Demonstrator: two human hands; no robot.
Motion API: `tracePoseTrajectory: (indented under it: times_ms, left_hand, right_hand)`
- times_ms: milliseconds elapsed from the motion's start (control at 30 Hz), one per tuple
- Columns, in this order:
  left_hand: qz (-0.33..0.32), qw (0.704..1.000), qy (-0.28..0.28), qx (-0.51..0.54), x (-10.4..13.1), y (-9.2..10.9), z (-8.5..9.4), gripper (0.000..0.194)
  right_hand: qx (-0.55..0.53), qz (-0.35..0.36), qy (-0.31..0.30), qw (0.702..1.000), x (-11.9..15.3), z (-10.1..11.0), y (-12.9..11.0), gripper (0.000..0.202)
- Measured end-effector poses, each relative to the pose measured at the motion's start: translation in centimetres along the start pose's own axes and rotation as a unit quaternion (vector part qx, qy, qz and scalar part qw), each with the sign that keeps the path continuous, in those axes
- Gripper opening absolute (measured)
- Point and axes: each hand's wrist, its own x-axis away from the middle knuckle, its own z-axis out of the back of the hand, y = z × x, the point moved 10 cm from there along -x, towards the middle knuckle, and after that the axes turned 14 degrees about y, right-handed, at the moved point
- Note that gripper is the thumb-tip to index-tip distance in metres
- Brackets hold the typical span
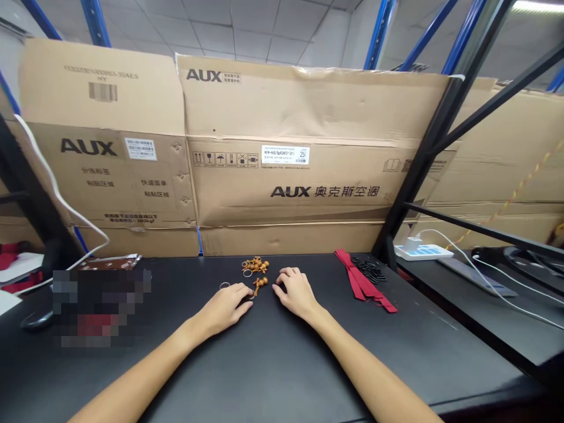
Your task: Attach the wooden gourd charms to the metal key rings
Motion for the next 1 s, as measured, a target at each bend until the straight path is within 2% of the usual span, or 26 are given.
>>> tracePoseTrajectory:
  times_ms: [167, 267, 400, 567, 767, 1000]
  left_hand:
    - [-0.003, 1.000, -0.011, 0.019, 0.1, 0.2, -0.7, 0.017]
    - [-0.011, 0.999, -0.017, 0.031, 0.1, 0.0, -1.0, 0.018]
    - [-0.012, 0.998, -0.025, 0.053, 0.2, 0.1, -0.8, 0.017]
    - [0.009, 0.999, -0.015, 0.039, 0.4, 0.2, -0.3, 0.011]
    - [-0.018, 0.999, 0.014, 0.042, 0.3, 1.0, -0.1, 0.016]
    - [-0.012, 0.997, 0.007, 0.070, 0.2, 0.8, -0.2, 0.014]
  right_hand:
    - [-0.096, 0.112, -0.003, 0.989, 0.8, 0.6, -4.0, 0.036]
    - [-0.104, 0.142, -0.016, 0.984, 1.2, 0.0, -5.4, 0.032]
    - [-0.107, 0.137, -0.025, 0.985, 1.3, -0.8, -5.5, 0.020]
    - [-0.133, 0.133, -0.021, 0.982, 1.5, -0.1, -5.9, 0.007]
    - [-0.175, 0.117, -0.019, 0.978, 1.6, 0.1, -6.7, 0.007]
    - [-0.132, 0.078, 0.002, 0.988, 1.3, -0.2, -5.1, 0.008]
